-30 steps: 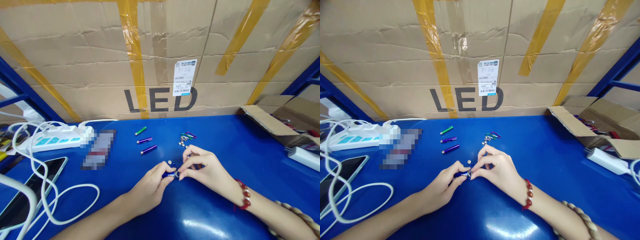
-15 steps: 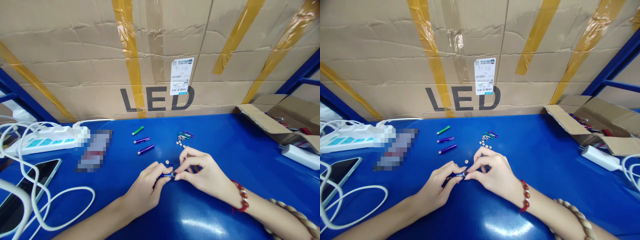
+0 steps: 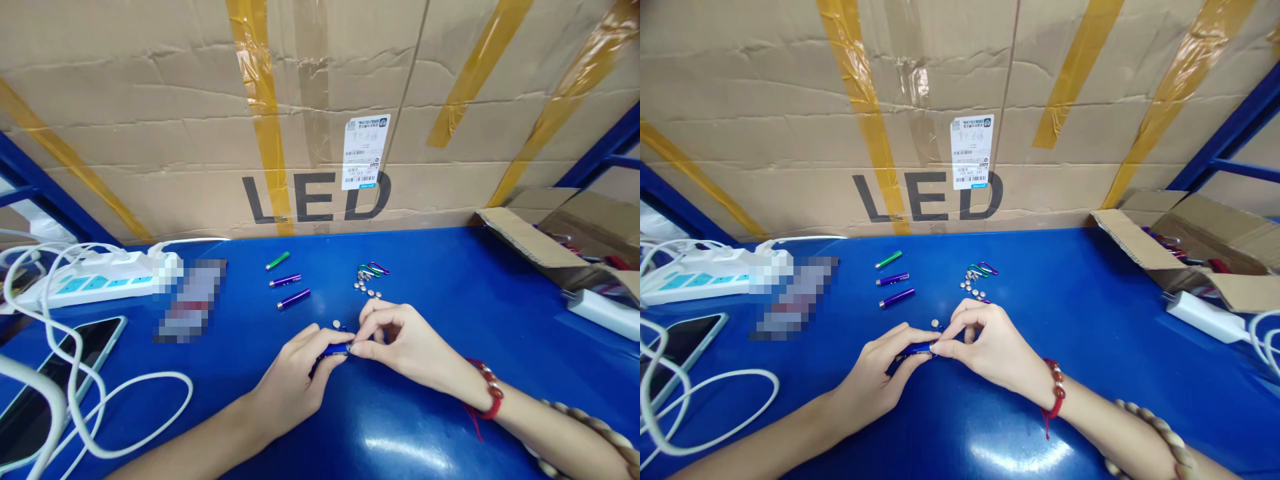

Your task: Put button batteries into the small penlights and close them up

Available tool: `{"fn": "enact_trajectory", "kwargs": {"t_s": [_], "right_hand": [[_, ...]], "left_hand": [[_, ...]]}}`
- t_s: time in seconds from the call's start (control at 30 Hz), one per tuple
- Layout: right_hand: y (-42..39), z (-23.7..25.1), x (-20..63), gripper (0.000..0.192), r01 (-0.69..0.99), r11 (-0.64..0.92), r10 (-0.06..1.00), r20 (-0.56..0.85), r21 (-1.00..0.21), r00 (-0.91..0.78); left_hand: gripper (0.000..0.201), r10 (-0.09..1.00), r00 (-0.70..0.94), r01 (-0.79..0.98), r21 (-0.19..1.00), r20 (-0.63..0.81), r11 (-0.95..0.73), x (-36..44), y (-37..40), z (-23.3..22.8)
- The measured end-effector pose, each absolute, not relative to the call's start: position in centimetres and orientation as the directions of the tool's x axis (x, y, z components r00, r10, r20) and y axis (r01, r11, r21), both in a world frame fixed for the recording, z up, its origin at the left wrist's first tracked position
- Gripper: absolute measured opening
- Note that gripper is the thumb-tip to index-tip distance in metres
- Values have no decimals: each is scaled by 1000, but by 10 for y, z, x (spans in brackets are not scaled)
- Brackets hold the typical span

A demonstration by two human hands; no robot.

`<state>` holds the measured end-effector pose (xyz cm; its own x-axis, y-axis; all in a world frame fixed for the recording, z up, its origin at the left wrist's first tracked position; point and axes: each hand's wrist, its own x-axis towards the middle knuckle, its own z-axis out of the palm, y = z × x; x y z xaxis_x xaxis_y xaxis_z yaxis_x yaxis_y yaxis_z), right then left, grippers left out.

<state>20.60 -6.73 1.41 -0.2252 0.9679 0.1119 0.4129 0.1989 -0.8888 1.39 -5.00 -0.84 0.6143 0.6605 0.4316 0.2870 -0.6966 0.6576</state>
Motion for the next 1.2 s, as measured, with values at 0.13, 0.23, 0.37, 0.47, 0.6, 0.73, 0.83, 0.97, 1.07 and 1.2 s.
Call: {"fn": "enact_trajectory", "kwargs": {"t_s": [0.13,0.23,0.37,0.47,0.6,0.73,0.83,0.97,1.07,1.2], "right_hand": [[-66,15,206,20,476,262,962,191,-840,-192],[-66,16,206,22,490,380,925,327,-784,-194],[-67,17,211,15,548,609,785,535,-573,-312],[-66,18,217,14,605,693,696,580,-391,-423],[-65,19,221,13,591,719,674,573,-366,-465],[-65,18,220,11,512,702,710,545,-495,-446],[-65,14,218,10,446,660,751,516,-604,-412],[-66,12,214,8,415,614,789,497,-672,-362],[-66,13,211,12,436,558,829,457,-706,-322],[-66,14,208,16,456,482,875,385,-748,-293]], "left_hand": [[20,730,578,286,748,364,-599,17,-52,-6],[20,796,565,283,855,217,-434,19,-54,-1],[19,804,570,255,894,169,-368,20,-56,3],[20,809,564,274,887,164,-371,19,-55,2],[18,786,593,309,853,172,-420,17,-54,0],[17,739,641,302,816,209,-493,16,-54,0],[15,721,658,306,799,215,-518,15,-55,-1],[11,730,655,317,805,196,-502,14,-56,-5],[9,720,657,314,786,225,-533,14,-56,-7],[9,692,642,300,722,331,-624,14,-55,-7]]}}
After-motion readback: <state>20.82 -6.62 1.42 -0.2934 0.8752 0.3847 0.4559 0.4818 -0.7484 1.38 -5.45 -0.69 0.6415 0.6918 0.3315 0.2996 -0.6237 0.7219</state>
